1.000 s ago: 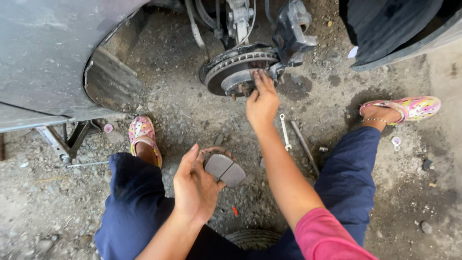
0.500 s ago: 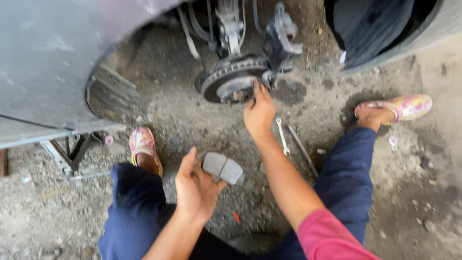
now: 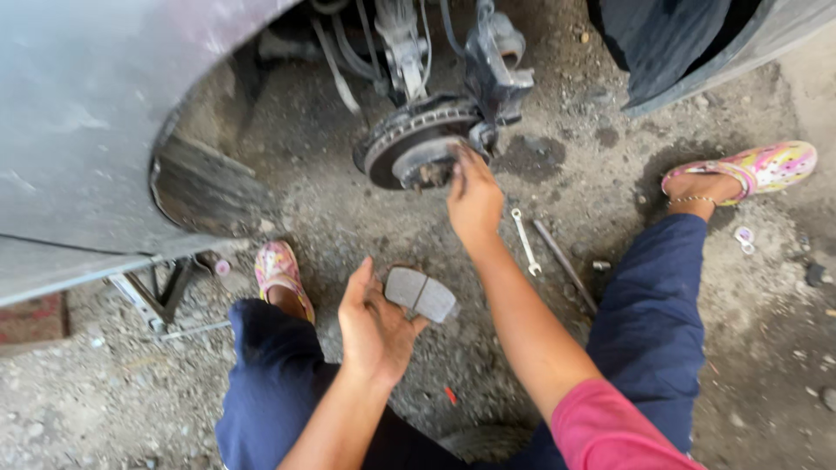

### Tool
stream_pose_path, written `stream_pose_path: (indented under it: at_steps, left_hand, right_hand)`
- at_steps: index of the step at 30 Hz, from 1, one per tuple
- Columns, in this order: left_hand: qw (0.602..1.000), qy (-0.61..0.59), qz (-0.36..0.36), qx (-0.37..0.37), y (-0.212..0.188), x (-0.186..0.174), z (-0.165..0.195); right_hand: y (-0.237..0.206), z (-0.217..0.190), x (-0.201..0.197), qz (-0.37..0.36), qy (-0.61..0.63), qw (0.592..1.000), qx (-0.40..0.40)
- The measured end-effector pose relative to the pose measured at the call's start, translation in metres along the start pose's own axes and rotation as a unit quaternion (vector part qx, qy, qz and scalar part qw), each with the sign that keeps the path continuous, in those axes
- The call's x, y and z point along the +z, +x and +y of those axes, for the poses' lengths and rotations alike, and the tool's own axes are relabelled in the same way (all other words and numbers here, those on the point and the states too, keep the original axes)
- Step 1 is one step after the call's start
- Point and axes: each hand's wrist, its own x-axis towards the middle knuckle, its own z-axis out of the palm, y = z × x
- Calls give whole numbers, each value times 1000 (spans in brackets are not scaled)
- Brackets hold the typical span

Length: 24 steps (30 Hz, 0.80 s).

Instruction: The person sits on the ground next to a vehicle with a wheel removed and sands the surfaces of brake pads using a sanding block, working on each pad in turn. They then fit the prepared pads into the brake caliper bracket on the wheel hub.

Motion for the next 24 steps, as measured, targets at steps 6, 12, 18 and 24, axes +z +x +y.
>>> stream_pose_path:
  at_steps: [6, 12, 18, 24]
  left_hand:
    - [1000, 5, -3, 0, 1, 1, -1]
    - [1000, 11, 2, -11, 3, 3, -4]
    - [1000, 9, -15, -12, 5, 7, -9]
    - [999, 13, 11, -29, 6, 9, -11]
  right_hand:
    - [-4, 10, 0, 34, -33, 998, 33]
    - [-6, 16, 1, 18, -6, 998, 62]
    - [-4, 15, -1, 37, -11, 999, -11]
    - [4, 5, 2, 12, -11, 985, 171]
